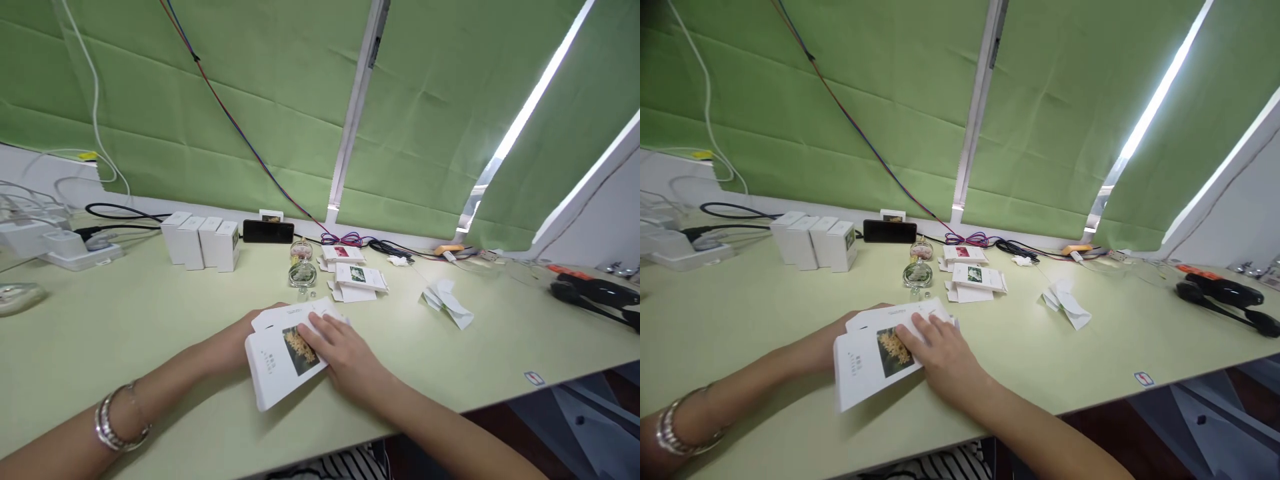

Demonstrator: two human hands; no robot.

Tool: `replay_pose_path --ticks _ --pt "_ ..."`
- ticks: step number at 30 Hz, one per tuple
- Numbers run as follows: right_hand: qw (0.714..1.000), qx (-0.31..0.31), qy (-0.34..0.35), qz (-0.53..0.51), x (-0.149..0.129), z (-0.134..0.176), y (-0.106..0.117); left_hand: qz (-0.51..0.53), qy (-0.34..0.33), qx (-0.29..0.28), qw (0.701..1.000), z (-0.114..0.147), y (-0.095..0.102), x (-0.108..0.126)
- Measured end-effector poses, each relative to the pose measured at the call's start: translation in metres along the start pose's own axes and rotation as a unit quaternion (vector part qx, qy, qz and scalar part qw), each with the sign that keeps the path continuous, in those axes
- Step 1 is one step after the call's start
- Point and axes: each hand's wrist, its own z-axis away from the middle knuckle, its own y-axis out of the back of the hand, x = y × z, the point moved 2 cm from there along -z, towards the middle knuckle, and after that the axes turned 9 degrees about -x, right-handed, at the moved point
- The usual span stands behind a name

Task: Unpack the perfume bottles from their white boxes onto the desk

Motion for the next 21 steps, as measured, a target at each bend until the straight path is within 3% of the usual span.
replay_pose_path --ticks 2,4,6,11,15,21 --pt "0.999 -0.047 -0.021 -0.006 0.0 0.001 -0.008 0.057 0.05 -0.136 0.988 0.004 0.007 -0.016" --pt "0.997 -0.065 -0.038 -0.023 0.004 0.005 -0.01 0.07 0.12 -0.206 0.969 0.007 0.011 -0.03" --pt "0.995 -0.059 -0.057 -0.057 0.008 0.011 -0.008 0.049 0.147 -0.2 0.968 0.007 0.013 -0.036" --pt "0.987 -0.021 -0.107 -0.115 0.015 0.019 -0.01 0.073 0.081 -0.184 0.977 0.001 0.003 -0.008" --pt "0.99 -0.021 -0.101 -0.094 0.014 0.019 -0.013 0.099 0.055 -0.177 0.978 -0.001 0.003 0.008" --pt "0.996 -0.048 -0.078 -0.009 0.012 0.018 -0.014 0.065 0.053 -0.182 0.98 -0.002 -0.003 -0.001"
